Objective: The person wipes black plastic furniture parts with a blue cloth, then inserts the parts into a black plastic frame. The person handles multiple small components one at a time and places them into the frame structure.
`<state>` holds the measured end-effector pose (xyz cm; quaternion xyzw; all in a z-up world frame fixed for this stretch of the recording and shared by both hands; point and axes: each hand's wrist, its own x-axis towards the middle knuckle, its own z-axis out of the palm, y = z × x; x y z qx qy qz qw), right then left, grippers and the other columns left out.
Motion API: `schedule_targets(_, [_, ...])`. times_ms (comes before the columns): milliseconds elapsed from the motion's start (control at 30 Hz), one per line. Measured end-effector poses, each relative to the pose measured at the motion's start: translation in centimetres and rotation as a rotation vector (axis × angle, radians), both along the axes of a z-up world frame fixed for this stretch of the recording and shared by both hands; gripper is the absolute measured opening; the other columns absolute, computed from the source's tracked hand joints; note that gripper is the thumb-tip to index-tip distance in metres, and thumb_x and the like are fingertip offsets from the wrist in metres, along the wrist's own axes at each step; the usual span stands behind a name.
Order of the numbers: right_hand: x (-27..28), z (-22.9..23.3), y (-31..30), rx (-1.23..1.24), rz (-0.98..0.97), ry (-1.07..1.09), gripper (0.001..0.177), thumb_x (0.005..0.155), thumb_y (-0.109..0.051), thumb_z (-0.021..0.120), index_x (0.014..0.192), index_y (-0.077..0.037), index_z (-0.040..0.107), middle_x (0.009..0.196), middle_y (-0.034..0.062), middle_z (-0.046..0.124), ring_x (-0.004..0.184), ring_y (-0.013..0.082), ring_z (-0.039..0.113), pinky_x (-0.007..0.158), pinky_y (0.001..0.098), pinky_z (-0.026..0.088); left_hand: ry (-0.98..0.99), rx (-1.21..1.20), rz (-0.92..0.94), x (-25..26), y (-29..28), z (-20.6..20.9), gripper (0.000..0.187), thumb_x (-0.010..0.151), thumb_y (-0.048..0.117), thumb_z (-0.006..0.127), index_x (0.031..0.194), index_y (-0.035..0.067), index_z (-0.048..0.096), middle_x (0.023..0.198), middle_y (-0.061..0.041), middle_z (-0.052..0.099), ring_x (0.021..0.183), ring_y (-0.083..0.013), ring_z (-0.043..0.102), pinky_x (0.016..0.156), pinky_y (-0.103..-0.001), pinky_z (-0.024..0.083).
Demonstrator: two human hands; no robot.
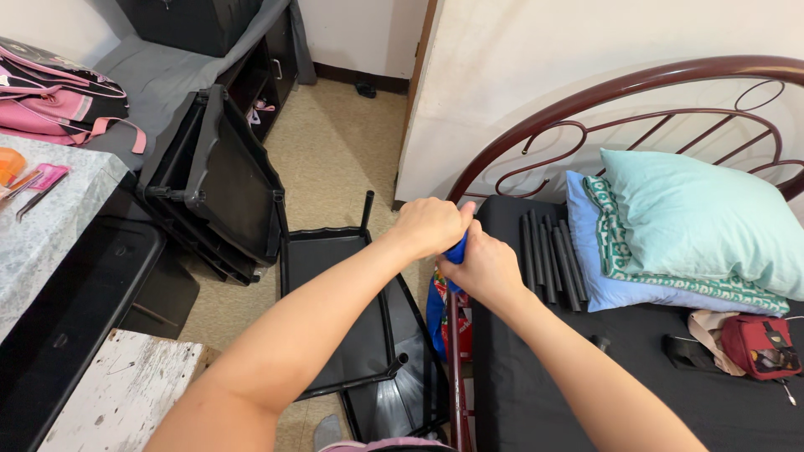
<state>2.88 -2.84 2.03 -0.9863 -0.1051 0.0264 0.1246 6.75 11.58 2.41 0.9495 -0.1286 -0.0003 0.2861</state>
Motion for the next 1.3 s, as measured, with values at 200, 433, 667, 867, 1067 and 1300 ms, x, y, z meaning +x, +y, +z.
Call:
schedule_targets(200, [2.9,-2.4,-7.0,1.110,0.288,0.822,0.056,0.076,-0.029,0.082,0.120,0.002,0.066,0.107,0.0099,0.076,0.093,0.0189,0.075,0.085,0.0372,0.062,-0.284,-0.191,-0.401,-1.5,1.0,1.3,0.071,0.106,0.052,0.025,0.076,0.012,0.076,0.073,-0.016,0.072,0.073,-0.0414,0.068,0.070,-0.051,0.053])
schedule_targets(433, [3.4,-9.0,-11.8,1.497,-0.244,1.112,0.033,0.085,-0.022,0.069,0.109,0.001,0.068,0.095,0.0111,0.078,0.077,0.0195,0.076,0.071,0.0352,0.062,-0.199,-0.292,-0.438,-2.8,1.4,2.7,0.066,0.104,0.053,0.028,0.083,0.010,0.073,0.074,-0.016,0.073,0.075,-0.0402,0.069,0.073,-0.049,0.054])
schedule_targets(667, [4.6,-4.0,-13.8,0.928,-0.395,0.277,0.028,0.097,-0.023,0.067,0.110,0.001,0.074,0.091,0.0099,0.074,0.073,0.0174,0.066,0.068,0.0355,0.055,0.043,-0.007,-0.170,-0.6,3.3,0.9,0.079,0.103,0.058,0.022,0.068,0.007,0.071,0.072,-0.016,0.073,0.081,-0.0386,0.072,0.081,-0.052,0.054])
schedule_targets(867, [-0.2,-1.2,-8.1,0.711,0.053,0.217,0.039,0.108,-0.032,0.055,0.128,0.001,0.063,0.126,0.0158,0.058,0.118,0.0301,0.053,0.100,0.0375,0.042,0.208,-0.042,0.028,0.9,2.0,-0.8,0.096,0.102,0.068,0.013,0.068,0.002,0.074,0.071,-0.020,0.075,0.087,-0.0389,0.073,0.086,-0.052,0.054])
schedule_targets(1067, [-2.0,0.8,-2.1,0.653,0.303,-0.284,0.084,0.081,-0.040,0.077,0.142,0.006,0.042,0.140,0.0279,0.053,0.139,0.0326,0.049,0.113,0.0387,0.041,0.240,-0.057,0.047,1.4,1.8,-1.4,0.096,0.099,0.070,0.015,0.076,0.001,0.077,0.081,-0.022,0.075,0.096,-0.0419,0.071,0.089,-0.054,0.053])
schedule_targets(1300, [-3.2,1.1,0.8,0.173,0.192,-0.405,0.121,0.057,-0.052,0.093,0.141,0.015,0.037,0.122,0.0328,0.062,0.106,0.0425,0.066,0.078,0.0411,0.056,0.170,-0.100,0.108,1.3,0.0,-0.5,0.079,0.102,0.059,0.025,0.082,0.003,0.078,0.086,-0.024,0.075,0.095,-0.0440,0.070,0.088,-0.055,0.053])
